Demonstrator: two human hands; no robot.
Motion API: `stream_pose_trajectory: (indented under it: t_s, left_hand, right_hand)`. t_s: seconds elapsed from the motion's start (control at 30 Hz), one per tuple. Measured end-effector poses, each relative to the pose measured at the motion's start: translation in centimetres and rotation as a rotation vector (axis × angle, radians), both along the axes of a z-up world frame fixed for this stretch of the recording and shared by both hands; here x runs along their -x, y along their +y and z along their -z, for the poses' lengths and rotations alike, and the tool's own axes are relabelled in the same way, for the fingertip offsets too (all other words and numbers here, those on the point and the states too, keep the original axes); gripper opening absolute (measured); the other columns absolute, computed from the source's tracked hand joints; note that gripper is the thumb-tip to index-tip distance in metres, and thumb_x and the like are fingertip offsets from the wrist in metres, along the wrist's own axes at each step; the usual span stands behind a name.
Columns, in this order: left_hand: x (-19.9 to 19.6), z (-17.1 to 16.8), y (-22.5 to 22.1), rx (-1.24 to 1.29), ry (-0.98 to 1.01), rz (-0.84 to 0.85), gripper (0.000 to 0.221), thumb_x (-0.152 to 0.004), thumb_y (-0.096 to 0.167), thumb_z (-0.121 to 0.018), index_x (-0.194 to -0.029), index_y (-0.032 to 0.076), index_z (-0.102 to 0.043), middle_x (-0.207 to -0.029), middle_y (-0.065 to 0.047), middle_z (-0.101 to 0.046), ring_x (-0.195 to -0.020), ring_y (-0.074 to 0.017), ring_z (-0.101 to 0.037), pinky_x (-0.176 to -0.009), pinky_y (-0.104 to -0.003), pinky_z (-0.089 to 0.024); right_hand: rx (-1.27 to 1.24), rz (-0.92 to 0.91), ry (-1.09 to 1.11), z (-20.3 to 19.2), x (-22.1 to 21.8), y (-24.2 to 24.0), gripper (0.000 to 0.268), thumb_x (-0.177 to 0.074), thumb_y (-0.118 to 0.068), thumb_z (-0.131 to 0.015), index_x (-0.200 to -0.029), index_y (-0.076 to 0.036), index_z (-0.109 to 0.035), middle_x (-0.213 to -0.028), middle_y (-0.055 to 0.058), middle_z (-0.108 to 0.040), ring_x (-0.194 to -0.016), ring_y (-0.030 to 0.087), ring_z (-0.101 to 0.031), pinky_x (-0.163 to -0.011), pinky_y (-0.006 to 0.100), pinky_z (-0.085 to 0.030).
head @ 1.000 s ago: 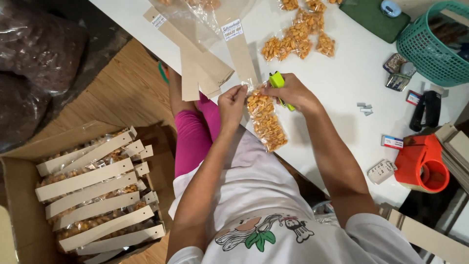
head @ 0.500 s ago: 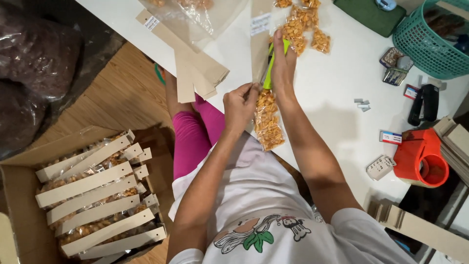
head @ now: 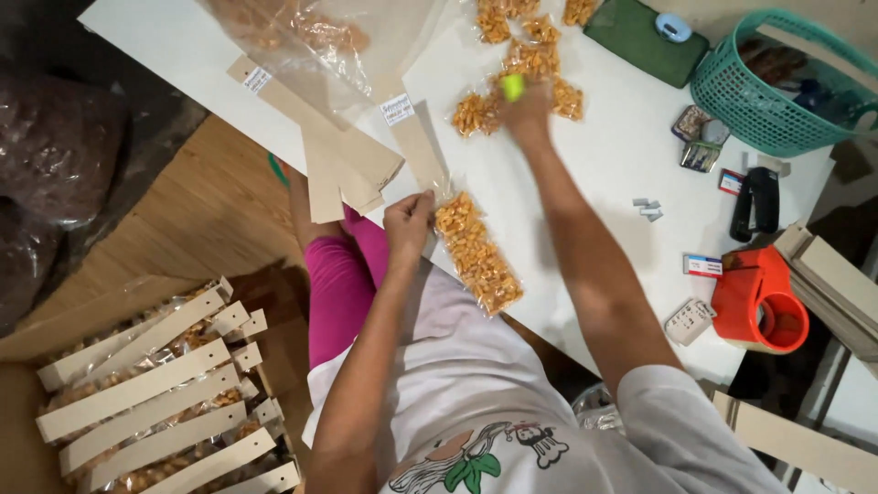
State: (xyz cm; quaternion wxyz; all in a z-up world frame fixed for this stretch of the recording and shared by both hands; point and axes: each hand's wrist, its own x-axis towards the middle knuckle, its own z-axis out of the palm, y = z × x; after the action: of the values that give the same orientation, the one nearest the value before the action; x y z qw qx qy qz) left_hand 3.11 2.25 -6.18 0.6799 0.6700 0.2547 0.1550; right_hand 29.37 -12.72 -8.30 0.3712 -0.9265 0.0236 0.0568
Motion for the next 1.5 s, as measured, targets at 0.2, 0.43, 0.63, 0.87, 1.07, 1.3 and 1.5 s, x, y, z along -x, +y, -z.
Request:
stream_pose_trajectory:
  t_s: [0.2,0.43,0.63,0.87,1.07,1.3,1.5]
  left_hand:
    - [-0.1,2.6,0.5,0.003,0.046,0.041,0.042,-0.095,0.029,-0.067,-0.058,0.011,-0.058,-0.051,0.000,-0.054,-0.052,-0.0081,-0.049,-0.056,-0.026,-0.038]
    - [-0.8,3.8,0.5,0.087,0.085,0.009,0.026,-0.094,0.030,-0.070,-0.106,0.009,-0.079,-0.077,-0.006,-0.071,-0.071,-0.0134,-0.064,-0.061,-0.027,-0.053]
    - [-2.2,6.7,1.1,0.190,0.047,-0.038,0.031,-0.089,0.027,-0.074,-0.111,0.007,-0.078,-0.093,-0.010,-0.073,-0.084,-0.0175,-0.065,-0.072,-0.031,-0.058]
    - [0.6,-1.5,-0.3,0.248,-0.106,0.022,0.025,-0.088,0.030,-0.074,-0.100,0.008,-0.079,-0.080,-0.003,-0.068,-0.077,-0.0127,-0.063,-0.072,-0.031,-0.058]
    - [0.1,-3.0,-1.3,-0.012,-0.071,-0.028,0.017,-0.092,0.026,-0.073,-0.098,0.013,-0.081,-0.070,-0.003,-0.076,-0.070,-0.0041,-0.059,-0.065,-0.024,-0.053]
    - [1.2,-5.2,-2.7,-0.010,-0.157,-0.036,0.020,-0.096,0.021,-0.070,-0.093,0.006,-0.083,-0.068,0.008,-0.066,-0.060,-0.0023,-0.051,-0.053,-0.021,-0.042]
    - [2.3,-7.3,-3.2,-0.153,-0.247,0.011,0.035,-0.101,0.019,-0.064,-0.067,0.012,-0.063,-0.055,0.010,-0.035,-0.053,-0.0019,-0.030,-0.050,-0.024,-0.025]
  right_hand:
    - [0.336,-0.167,-0.038,-3.1,3.3,-6.2,0.055,-0.083,-0.041,-0.076,-0.128,-0.012,-0.063,-0.141,0.017,-0.040,-0.122,0.038,-0.055,-0.101,0.046,-0.047]
    - [0.172,-0.256,0.198,-4.5,7.7,-10.8,0.060,-0.068,-0.032,-0.090,-0.120,-0.008,-0.069,-0.092,0.014,-0.073,-0.082,0.032,-0.074,-0.076,0.043,-0.056]
    - [-0.373,-0.395,0.208,-9.9,13.7,-7.5,0.032,-0.081,-0.017,-0.084,-0.101,0.001,-0.067,-0.075,0.009,-0.063,-0.060,0.018,-0.062,-0.054,0.029,-0.050]
    - [-0.531,-0.444,0.276,-6.9,16.1,-1.8,0.036,-0.081,-0.022,-0.089,-0.098,0.003,-0.069,-0.072,0.011,-0.064,-0.057,0.017,-0.063,-0.049,0.026,-0.053]
    - [-0.489,-0.473,0.273,-9.3,16.5,-2.0,0.023,-0.090,-0.018,-0.079,-0.099,0.000,-0.068,-0.074,0.012,-0.064,-0.057,0.019,-0.063,-0.049,0.028,-0.054]
    - [-1.146,0.167,0.090,-15.5,16.3,2.2,0.050,-0.086,-0.057,-0.060,-0.092,-0.008,-0.063,-0.074,0.007,-0.070,-0.056,0.018,-0.069,-0.049,0.032,-0.058]
    - [-0.756,0.060,0.156,-17.5,17.8,5.8,0.067,-0.077,-0.072,-0.048,-0.102,-0.012,-0.066,-0.099,0.003,-0.071,-0.096,0.018,-0.068,-0.086,0.030,-0.052]
